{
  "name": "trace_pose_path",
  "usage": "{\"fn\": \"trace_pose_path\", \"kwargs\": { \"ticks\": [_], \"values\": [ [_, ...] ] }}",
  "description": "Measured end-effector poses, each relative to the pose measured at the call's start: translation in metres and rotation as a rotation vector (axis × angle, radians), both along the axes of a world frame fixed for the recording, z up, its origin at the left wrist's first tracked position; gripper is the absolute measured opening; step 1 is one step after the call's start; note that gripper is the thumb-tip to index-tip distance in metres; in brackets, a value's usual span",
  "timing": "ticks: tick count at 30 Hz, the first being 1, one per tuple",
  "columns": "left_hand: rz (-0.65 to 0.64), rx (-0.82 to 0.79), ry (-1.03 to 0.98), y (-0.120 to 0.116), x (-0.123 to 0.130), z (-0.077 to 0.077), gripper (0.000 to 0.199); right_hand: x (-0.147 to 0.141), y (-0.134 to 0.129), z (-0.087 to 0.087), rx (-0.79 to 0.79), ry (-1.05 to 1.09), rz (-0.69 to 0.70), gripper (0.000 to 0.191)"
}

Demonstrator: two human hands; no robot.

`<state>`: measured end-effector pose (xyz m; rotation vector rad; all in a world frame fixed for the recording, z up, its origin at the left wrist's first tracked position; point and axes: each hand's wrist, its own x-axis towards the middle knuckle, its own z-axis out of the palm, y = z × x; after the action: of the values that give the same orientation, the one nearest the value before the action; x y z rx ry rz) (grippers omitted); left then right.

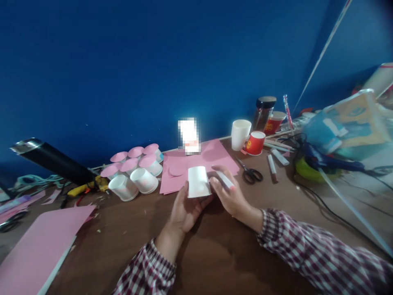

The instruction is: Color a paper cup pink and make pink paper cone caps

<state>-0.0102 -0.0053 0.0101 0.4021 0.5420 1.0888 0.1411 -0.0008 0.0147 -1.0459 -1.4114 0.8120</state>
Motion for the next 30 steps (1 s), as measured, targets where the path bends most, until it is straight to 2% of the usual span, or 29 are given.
{"fn": "trace_pose_path", "kwargs": {
  "ticks": [2,8,11,16,21,26,28,30],
  "values": [
    [-0.007,0.013,0.008,0.000,0.002,0.000,0.044,-0.001,0.000,-0.002,-0.025,0.007,0.039,0.030],
    [0.131,0.088,0.096,0.001,0.007,0.000,0.037,-0.001,0.000,-0.004,-0.017,-0.020,0.082,0.035],
    [0.149,0.140,0.123,0.003,0.008,-0.001,0.033,-0.001,0.000,-0.003,-0.009,-0.071,0.051,0.036],
    [0.142,0.065,0.143,0.002,0.008,-0.007,0.037,-0.001,-0.002,-0.001,0.022,-0.149,0.014,0.036],
    [0.147,0.111,0.168,0.001,0.005,-0.013,0.029,-0.001,-0.002,-0.002,0.034,-0.193,-0.027,0.034],
    [0.112,0.170,0.188,0.001,0.006,-0.010,0.029,0.000,0.001,-0.003,0.027,-0.210,-0.022,0.034],
    [0.124,0.141,0.168,0.001,0.006,-0.008,0.029,0.000,0.001,-0.002,0.052,-0.189,-0.050,0.036],
    [0.162,0.090,0.130,0.003,0.006,-0.007,0.028,-0.001,-0.001,0.000,0.114,-0.107,-0.090,0.030]
  ]
}}
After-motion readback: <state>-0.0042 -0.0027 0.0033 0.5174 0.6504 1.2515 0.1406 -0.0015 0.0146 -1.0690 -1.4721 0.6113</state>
